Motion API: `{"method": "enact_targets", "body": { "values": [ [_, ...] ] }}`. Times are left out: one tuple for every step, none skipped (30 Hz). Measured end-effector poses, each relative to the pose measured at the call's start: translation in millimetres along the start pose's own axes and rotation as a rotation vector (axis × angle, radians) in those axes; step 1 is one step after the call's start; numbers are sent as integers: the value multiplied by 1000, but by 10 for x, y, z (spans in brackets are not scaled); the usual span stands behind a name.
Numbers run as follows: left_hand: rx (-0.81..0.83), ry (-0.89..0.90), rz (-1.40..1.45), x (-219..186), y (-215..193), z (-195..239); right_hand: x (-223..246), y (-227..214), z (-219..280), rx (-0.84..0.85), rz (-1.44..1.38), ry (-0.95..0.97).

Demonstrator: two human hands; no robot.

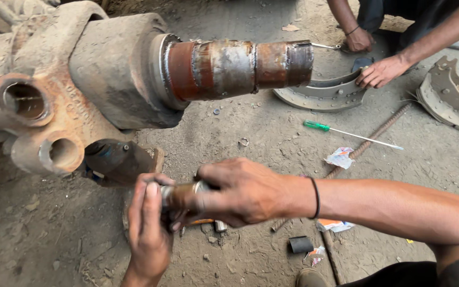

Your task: The person prepares cylindrical metal bushings by inserting rubber sleeves and tapping them with a hammer. They then attempt to fit the bushings into a hole on a truck axle, using a hammer to drive one into place. Tools and parts are handled on the ground near the vehicle.

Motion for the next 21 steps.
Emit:
{"method": "enact_targets", "body": {
  "values": [
    [33, -126, 185, 111, 42, -8, 43, 23, 12, 65, 100, -94],
    [31, -181, 203, 154, 37, -8, 81, 65, 38, 130, 199, -189],
    [31, -238, 221, 203, 33, 2, 35, 51, 54, 144, 183, -182],
    [31, -295, 240, 256, 39, 18, -8, 38, 76, 159, 166, -175],
    [28, -292, 246, 256, 37, 9, -47, 28, 95, 172, 151, -168],
    [25, -289, 253, 259, 42, 0, -115, 30, 118, 201, 133, -126],
    [24, -286, 255, 260, 39, -8, -179, 50, 136, 225, 115, -85],
    [24, -267, 229, 247, 33, -16, -240, 82, 153, 250, 96, -44],
    [28, -247, 202, 233, 36, -30, -249, 70, 156, 216, 90, -48],
    [33, -228, 176, 217, 37, -44, -250, 79, 153, 181, 84, -53],
    [16, -210, 165, 205, 20, -60, -247, 91, 147, 146, 80, -58],
    [-1, -193, 154, 198, 9, -70, -293, 71, 139, 83, 36, -5],
    [-20, -176, 144, 199, -9, -73, -330, 66, 136, 22, -10, 47],
    [-31, -156, 128, 203, -29, -81, -369, 66, 140, -39, -57, 98],
    [-42, -138, 110, 214, -57, -87, -391, 78, 146, -79, -104, 129],
    [-53, -120, 93, 237, -90, -91, -423, 80, 159, -119, -152, 160],
    [-70, -138, 94, 308, -138, -95, -477, 62, 178, -163, -200, 191],
    [-86, -155, 95, 394, -192, -101, -555, 58, 197, -163, -222, 219],
    [-98, -174, 91, 490, -261, -107, -663, 41, 221, -169, -245, 247],
    [-107, -174, 101, 586, -328, -106, -805, 3, 263, -175, -268, 275],
    [-112, -175, 107, 687, -415, -103, -1148, 132, 361, -9, -315, 475]
  ]
}}
Point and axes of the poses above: each hand's wrist, its own z-axis away from the middle knuckle, its own y-axis out of the palm, x = y × z, the point moved 10 cm from there along -z, towards the middle knuckle, and after that the axes turned 11 degrees about -z, right-handed, at the moved point
